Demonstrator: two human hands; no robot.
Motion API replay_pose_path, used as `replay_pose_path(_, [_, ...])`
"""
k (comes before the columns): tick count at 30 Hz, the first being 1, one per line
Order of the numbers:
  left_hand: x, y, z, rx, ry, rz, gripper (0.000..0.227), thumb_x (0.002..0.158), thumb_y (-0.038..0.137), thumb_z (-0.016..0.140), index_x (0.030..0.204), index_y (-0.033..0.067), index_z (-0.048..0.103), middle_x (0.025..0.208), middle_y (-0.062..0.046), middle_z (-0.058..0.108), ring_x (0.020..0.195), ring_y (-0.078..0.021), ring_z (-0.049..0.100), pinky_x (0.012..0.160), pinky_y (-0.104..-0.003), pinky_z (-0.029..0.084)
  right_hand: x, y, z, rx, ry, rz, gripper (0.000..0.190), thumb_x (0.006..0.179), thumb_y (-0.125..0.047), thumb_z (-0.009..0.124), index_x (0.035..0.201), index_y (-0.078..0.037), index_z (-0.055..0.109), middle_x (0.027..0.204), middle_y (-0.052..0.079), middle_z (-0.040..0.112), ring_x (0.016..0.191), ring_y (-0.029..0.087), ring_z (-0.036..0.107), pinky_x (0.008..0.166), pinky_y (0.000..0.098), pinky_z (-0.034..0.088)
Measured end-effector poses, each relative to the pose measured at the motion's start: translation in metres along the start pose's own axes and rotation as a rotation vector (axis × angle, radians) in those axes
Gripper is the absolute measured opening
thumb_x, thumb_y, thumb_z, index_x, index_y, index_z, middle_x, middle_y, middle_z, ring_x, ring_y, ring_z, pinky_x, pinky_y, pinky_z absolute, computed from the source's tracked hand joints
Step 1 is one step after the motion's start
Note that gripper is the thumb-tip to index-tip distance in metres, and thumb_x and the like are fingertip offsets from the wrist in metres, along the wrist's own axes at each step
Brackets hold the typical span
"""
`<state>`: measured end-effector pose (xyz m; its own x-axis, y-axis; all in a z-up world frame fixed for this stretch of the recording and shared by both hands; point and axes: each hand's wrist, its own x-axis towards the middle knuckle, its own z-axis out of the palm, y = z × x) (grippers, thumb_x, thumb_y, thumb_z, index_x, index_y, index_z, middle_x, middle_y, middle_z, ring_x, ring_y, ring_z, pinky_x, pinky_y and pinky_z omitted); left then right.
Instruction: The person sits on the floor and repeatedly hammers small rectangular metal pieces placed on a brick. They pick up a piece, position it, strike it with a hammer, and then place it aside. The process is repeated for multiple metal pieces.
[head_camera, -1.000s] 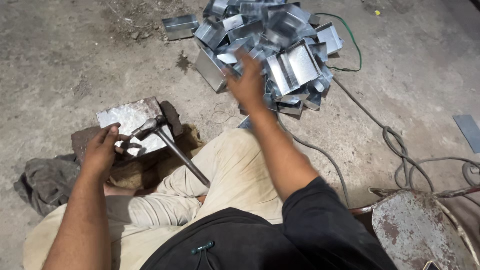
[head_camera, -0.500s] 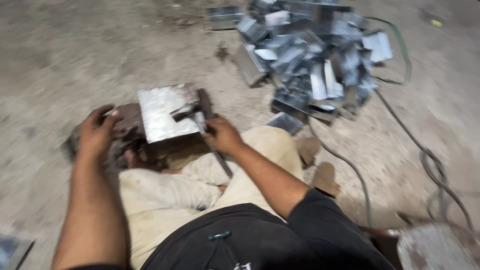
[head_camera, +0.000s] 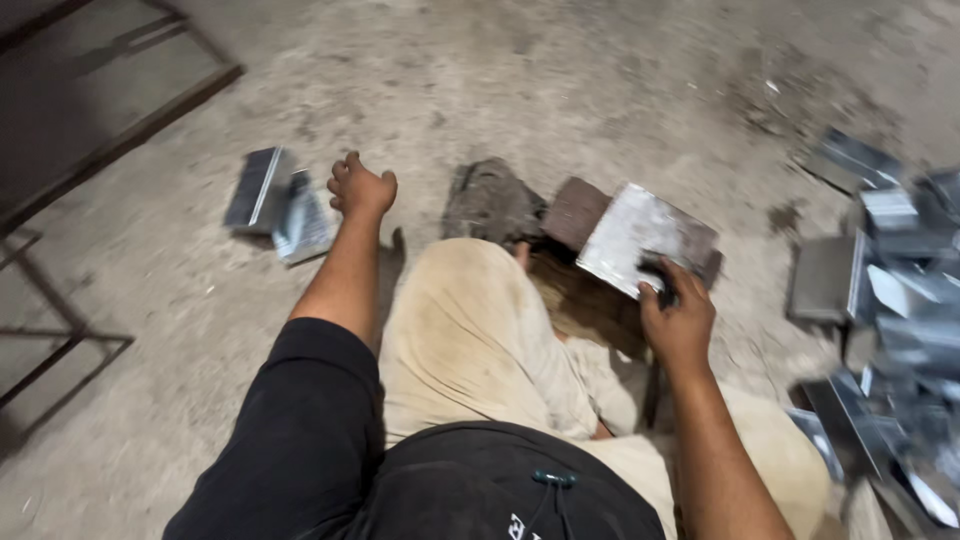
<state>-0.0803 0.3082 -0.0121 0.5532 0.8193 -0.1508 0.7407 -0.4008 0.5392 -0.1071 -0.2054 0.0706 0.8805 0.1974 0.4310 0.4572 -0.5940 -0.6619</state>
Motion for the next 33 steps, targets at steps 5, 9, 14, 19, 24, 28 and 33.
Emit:
replay_pose_path(5, [-0.011,-0.075,-0.038,0.235,0.018,-0.143,0.09,0.081,0.047,0.076,0.155,0.0142,0.036,0.168,-0.018,0.011,0.152,-0.0484,0.011,0.116,-0.07,0.016,0.025,-0.047,0.038,0.076,-0.079,-0.061,0.039,0.091,-0.012,0.078,0.127,-0.004,0.069,0.12,0.017,0.072,0.108,0.03,0.07,0.093,0.0379,0.056])
replay_pose_path(9, [-0.02,-0.109,-0.037,0.352,-0.078,-0.133,0.09,0.085,0.051,0.073,0.157,0.0136,0.034,0.169,-0.018,0.009,0.154,-0.0474,0.007,0.12,-0.069,0.012,0.046,-0.093,0.078,0.155,-0.181,-0.16,0.041,0.09,-0.012,0.079,0.128,-0.003,0.068,0.116,0.018,0.071,0.106,0.03,0.071,0.091,0.0381,0.056])
replay_pose_path(14, [-0.038,-0.108,0.001,0.372,-0.205,0.072,0.088,0.089,0.05,0.065,0.161,0.0155,0.03,0.169,-0.015,0.019,0.155,-0.04,0.018,0.126,-0.061,0.012,0.047,-0.158,0.124,0.347,-0.344,-0.219,0.034,0.091,-0.01,0.073,0.125,-0.005,0.068,0.116,0.016,0.071,0.103,0.027,0.072,0.091,0.0366,0.059])
replay_pose_path(19, [-0.043,-0.098,0.0,0.476,0.048,0.119,0.091,0.084,0.049,0.066,0.156,0.0105,0.026,0.165,-0.024,0.025,0.151,-0.0478,0.021,0.114,-0.065,0.01,0.018,-0.191,0.143,0.245,-0.373,-0.451,0.033,0.087,-0.008,0.078,0.118,-0.004,0.07,0.113,0.014,0.072,0.106,0.031,0.07,0.099,0.0481,0.051])
replay_pose_path(24, [-0.026,-0.123,0.004,0.362,-0.312,-0.084,0.069,0.094,0.043,0.063,0.147,0.0039,0.044,0.138,-0.019,0.062,0.131,-0.0366,0.058,0.117,-0.056,0.033,0.016,-0.177,0.141,0.298,-0.36,-0.388,0.034,0.088,-0.006,0.077,0.121,-0.003,0.069,0.115,0.015,0.072,0.107,0.03,0.071,0.101,0.0443,0.051])
replay_pose_path(28, [-0.018,-0.135,0.043,0.272,-0.277,-0.112,0.043,0.087,0.022,0.065,0.126,0.0027,0.064,0.131,-0.021,0.068,0.12,-0.0378,0.067,0.099,-0.049,0.055,0.019,-0.157,0.13,0.363,-0.351,-0.204,0.035,0.089,-0.007,0.074,0.123,-0.003,0.068,0.112,0.015,0.071,0.101,0.025,0.072,0.09,0.0342,0.057])
replay_pose_path(33, [-0.018,-0.082,0.045,-0.128,-0.088,0.109,0.033,0.093,0.022,0.066,0.113,-0.0042,0.07,0.113,-0.029,0.071,0.111,-0.0427,0.069,0.097,-0.046,0.054,0.031,-0.096,0.086,0.227,-0.102,-0.011,0.033,0.092,-0.009,0.077,0.124,-0.002,0.069,0.117,0.014,0.071,0.104,0.026,0.07,0.091,0.0356,0.056])
